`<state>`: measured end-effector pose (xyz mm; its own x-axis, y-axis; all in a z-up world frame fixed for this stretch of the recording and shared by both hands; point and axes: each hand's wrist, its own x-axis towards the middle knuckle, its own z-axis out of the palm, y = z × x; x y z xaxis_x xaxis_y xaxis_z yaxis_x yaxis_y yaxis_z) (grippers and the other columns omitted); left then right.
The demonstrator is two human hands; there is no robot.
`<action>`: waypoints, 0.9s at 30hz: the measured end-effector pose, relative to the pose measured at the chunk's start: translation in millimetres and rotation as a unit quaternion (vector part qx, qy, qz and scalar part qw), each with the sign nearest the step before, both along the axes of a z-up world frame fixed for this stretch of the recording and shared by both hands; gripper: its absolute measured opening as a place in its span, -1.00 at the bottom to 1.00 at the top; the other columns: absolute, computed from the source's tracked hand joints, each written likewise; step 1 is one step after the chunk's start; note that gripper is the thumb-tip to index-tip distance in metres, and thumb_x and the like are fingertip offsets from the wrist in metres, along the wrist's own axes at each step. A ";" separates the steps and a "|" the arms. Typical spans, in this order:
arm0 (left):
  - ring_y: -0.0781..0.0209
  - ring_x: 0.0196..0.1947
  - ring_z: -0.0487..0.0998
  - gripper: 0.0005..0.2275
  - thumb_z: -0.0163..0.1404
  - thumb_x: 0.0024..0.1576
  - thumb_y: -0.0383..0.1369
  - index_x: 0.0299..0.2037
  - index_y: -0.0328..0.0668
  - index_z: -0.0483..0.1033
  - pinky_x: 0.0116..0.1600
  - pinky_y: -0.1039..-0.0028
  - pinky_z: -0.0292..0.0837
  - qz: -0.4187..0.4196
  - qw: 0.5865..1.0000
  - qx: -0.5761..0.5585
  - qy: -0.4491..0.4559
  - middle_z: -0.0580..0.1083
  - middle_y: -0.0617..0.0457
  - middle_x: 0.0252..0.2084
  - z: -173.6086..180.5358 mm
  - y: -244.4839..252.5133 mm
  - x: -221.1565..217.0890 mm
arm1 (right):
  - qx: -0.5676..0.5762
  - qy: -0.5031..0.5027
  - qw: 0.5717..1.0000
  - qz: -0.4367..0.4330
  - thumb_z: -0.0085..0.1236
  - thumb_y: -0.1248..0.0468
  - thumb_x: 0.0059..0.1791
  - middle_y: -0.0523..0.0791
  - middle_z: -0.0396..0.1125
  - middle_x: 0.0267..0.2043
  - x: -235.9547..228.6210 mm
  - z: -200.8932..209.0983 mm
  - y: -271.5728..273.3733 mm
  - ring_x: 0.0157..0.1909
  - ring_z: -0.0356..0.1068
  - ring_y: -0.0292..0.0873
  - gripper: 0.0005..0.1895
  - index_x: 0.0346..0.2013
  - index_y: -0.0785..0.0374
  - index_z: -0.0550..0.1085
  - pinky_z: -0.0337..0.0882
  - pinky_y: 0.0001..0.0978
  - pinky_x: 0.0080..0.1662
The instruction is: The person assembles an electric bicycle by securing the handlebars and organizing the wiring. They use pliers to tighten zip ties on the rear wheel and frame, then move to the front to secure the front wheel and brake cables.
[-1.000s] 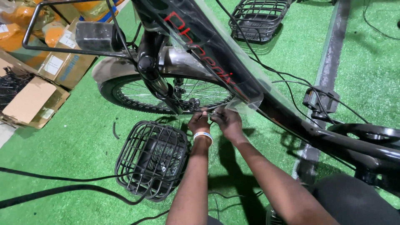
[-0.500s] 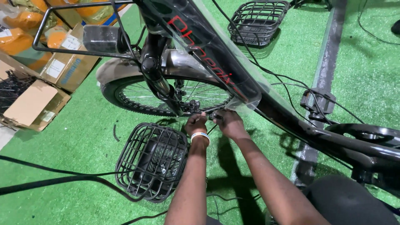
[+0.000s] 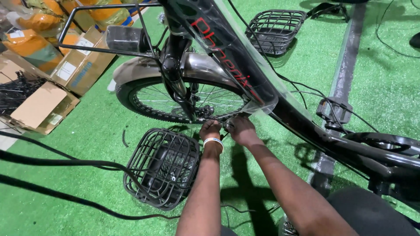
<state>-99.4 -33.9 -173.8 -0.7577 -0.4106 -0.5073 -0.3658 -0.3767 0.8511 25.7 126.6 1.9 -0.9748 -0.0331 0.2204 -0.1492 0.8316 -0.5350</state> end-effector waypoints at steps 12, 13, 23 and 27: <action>-0.05 -0.11 0.31 -0.94 -0.22 0.16 -0.46 -0.36 -0.14 0.25 0.05 0.32 0.18 0.085 0.890 0.433 0.112 0.24 0.00 -0.25 39.9 7.4 15.7 | -0.004 0.145 0.988 -0.055 0.17 0.15 -0.19 -0.05 0.35 -0.41 18.2 0.4 -7.8 -0.43 0.42 0.13 -0.79 -0.49 0.18 0.37 0.46 -0.03 -0.37; 0.08 0.04 0.27 -0.96 -0.24 0.19 -0.39 -0.27 -0.10 0.27 0.16 0.45 0.05 0.031 0.918 0.383 0.101 0.26 0.04 -0.11 58.7 10.3 26.8 | -0.016 0.125 0.989 -0.079 0.20 0.15 -0.21 -0.04 0.38 -0.31 25.5 4.1 -9.6 -0.40 0.44 0.16 -0.78 -0.42 0.19 0.42 0.46 0.01 -0.35; 0.07 -0.35 0.51 -0.72 0.16 -0.02 -0.61 -0.68 -0.20 0.33 -0.21 0.27 0.46 0.087 0.979 0.111 0.147 0.34 0.05 -0.58 150.3 35.6 90.3 | -0.052 -0.099 0.992 -0.063 0.11 0.02 -0.23 -0.07 0.40 -0.35 31.2 20.2 1.7 -0.19 0.47 0.14 -0.75 -0.42 0.08 0.49 0.48 0.01 -0.14; 0.18 -0.40 0.44 -0.61 0.19 -0.04 -0.59 -0.71 -0.19 0.16 -0.03 0.33 0.48 0.170 0.937 0.251 0.177 0.23 0.16 -0.62 91.4 28.0 46.0 | -0.070 -0.167 0.983 -0.044 0.04 0.10 -0.22 0.08 0.44 -0.36 56.7 -33.3 -1.9 -0.14 0.44 0.22 -0.73 -0.40 0.22 0.51 0.45 0.10 -0.07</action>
